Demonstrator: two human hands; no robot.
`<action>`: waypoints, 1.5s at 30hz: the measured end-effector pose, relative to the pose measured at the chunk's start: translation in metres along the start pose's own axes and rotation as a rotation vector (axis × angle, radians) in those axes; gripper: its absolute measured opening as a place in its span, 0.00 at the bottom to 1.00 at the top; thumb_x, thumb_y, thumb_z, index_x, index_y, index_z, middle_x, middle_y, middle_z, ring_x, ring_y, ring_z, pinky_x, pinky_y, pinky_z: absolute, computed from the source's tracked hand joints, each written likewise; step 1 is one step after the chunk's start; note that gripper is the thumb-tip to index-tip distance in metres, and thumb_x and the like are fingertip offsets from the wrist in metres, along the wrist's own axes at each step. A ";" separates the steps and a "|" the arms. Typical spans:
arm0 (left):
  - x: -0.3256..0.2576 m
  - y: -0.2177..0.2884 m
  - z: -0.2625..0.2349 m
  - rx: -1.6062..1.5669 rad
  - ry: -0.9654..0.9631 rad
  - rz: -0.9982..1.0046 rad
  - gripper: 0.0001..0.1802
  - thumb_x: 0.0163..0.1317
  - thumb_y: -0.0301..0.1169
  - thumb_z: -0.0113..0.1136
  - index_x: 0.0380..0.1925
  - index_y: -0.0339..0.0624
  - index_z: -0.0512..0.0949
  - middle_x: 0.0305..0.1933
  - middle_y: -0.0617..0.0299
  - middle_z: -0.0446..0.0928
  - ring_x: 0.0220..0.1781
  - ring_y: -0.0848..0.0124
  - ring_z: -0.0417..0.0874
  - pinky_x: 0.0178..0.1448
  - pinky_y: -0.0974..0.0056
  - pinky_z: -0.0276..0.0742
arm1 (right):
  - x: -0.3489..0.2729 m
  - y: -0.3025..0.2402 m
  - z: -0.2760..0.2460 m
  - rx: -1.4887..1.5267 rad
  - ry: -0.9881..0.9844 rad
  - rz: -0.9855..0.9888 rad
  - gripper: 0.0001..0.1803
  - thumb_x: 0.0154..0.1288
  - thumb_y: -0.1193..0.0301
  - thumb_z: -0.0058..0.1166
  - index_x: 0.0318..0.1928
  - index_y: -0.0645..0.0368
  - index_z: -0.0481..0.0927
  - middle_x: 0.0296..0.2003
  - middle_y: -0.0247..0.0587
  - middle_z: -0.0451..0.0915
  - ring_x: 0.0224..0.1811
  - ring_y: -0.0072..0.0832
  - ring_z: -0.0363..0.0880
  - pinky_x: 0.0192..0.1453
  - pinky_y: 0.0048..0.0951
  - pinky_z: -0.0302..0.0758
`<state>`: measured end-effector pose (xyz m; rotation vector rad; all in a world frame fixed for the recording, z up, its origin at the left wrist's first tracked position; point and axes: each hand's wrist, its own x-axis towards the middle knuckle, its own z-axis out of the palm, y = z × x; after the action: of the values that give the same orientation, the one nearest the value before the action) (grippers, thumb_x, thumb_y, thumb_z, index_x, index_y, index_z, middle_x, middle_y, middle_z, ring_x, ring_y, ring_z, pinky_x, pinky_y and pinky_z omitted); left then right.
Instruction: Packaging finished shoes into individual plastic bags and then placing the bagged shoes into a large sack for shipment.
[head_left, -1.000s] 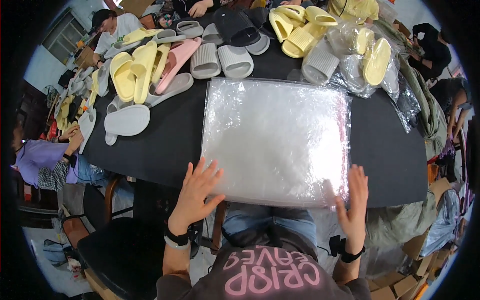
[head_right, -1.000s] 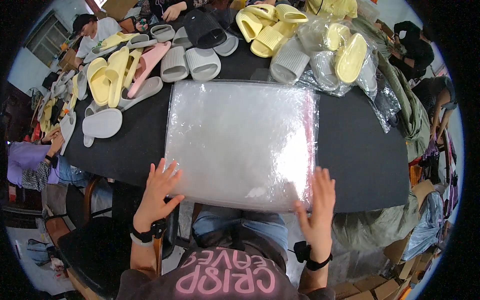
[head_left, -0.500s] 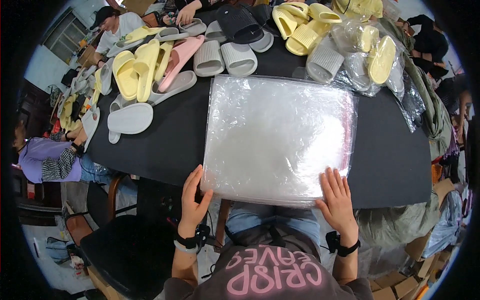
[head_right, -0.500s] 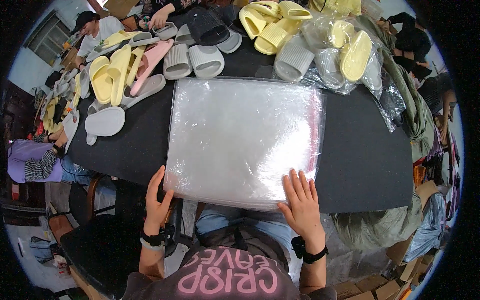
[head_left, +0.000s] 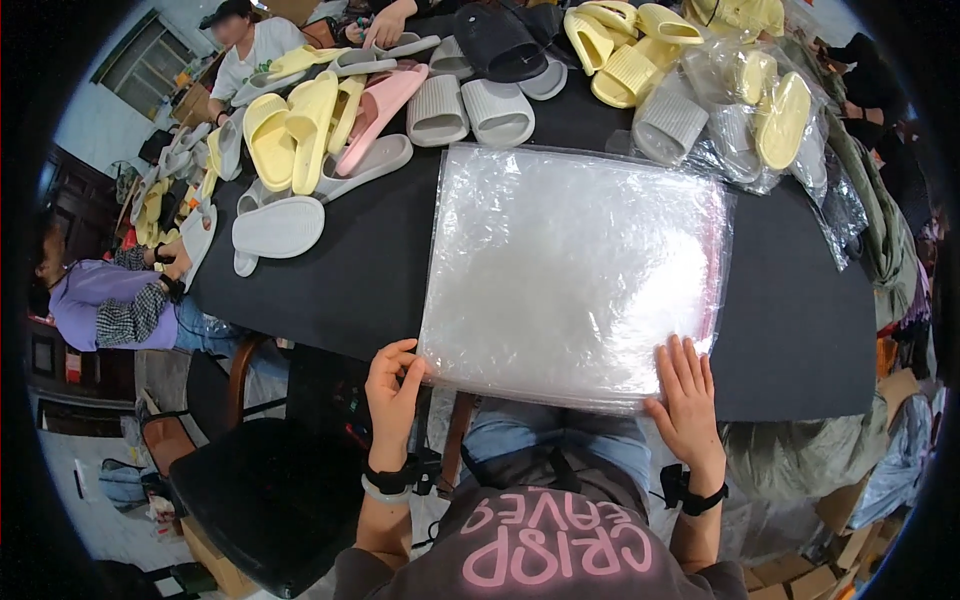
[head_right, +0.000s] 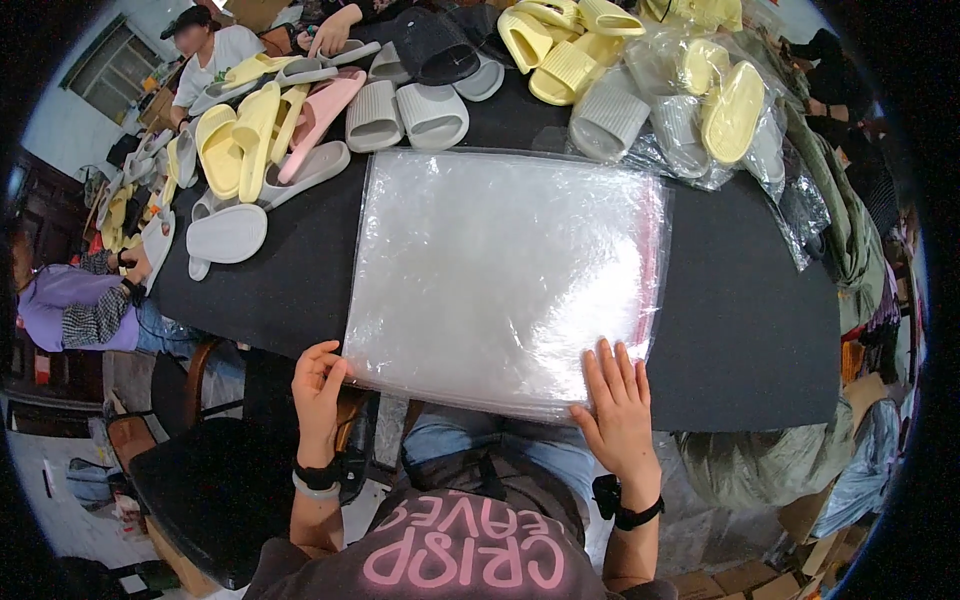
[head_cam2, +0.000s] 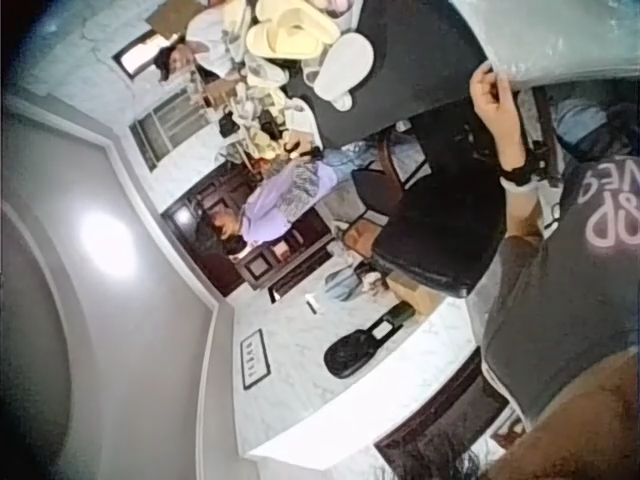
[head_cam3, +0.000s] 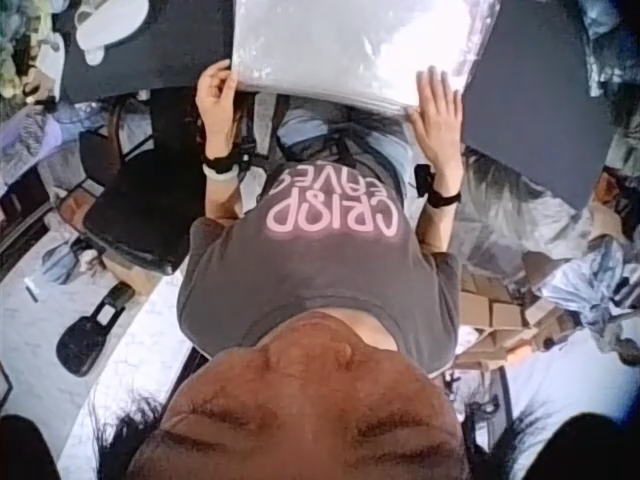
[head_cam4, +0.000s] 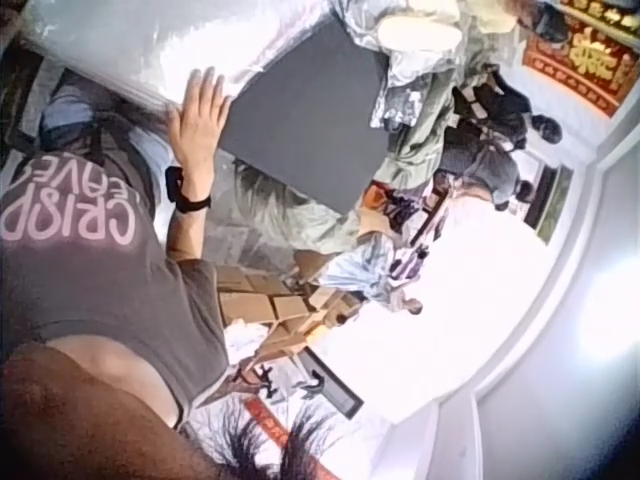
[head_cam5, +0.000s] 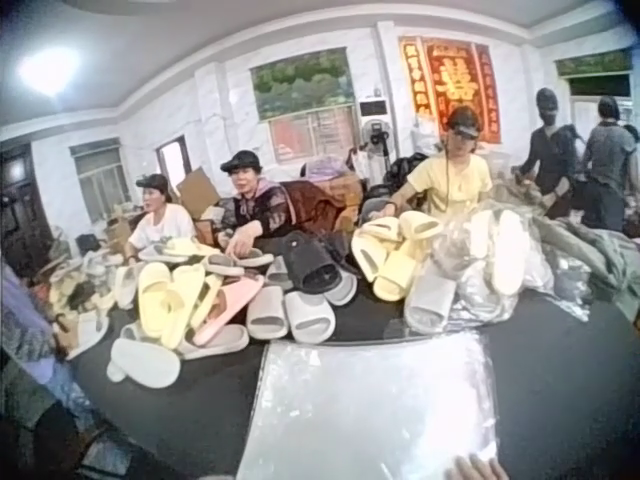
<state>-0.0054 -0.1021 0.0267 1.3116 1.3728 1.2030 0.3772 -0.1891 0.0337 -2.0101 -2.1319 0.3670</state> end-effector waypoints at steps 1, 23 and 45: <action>-0.001 -0.002 0.000 0.001 -0.001 0.000 0.15 0.68 0.21 0.58 0.53 0.33 0.74 0.37 0.62 0.80 0.39 0.78 0.78 0.48 0.72 0.74 | 0.000 0.000 0.000 0.001 0.000 -0.002 0.36 0.73 0.49 0.43 0.74 0.54 0.60 0.75 0.49 0.55 0.79 0.44 0.47 0.80 0.50 0.41; 0.008 0.042 0.041 0.923 -0.006 0.642 0.21 0.58 0.23 0.58 0.54 0.37 0.78 0.57 0.52 0.75 0.59 0.53 0.72 0.64 0.50 0.64 | 0.002 -0.014 -0.038 -0.077 0.064 -0.043 0.37 0.66 0.52 0.55 0.71 0.52 0.64 0.72 0.49 0.60 0.77 0.48 0.52 0.78 0.54 0.48; 0.029 -0.007 0.093 1.172 -0.198 0.599 0.40 0.63 0.58 0.55 0.67 0.41 0.70 0.74 0.41 0.60 0.76 0.36 0.54 0.75 0.30 0.37 | 0.046 0.015 -0.020 -0.210 0.091 -0.216 0.38 0.75 0.40 0.33 0.75 0.50 0.58 0.73 0.50 0.59 0.77 0.48 0.54 0.74 0.60 0.52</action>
<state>0.0833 -0.0656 0.0052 2.7095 1.6328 0.4871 0.3946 -0.1416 0.0463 -1.8298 -2.3844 0.0183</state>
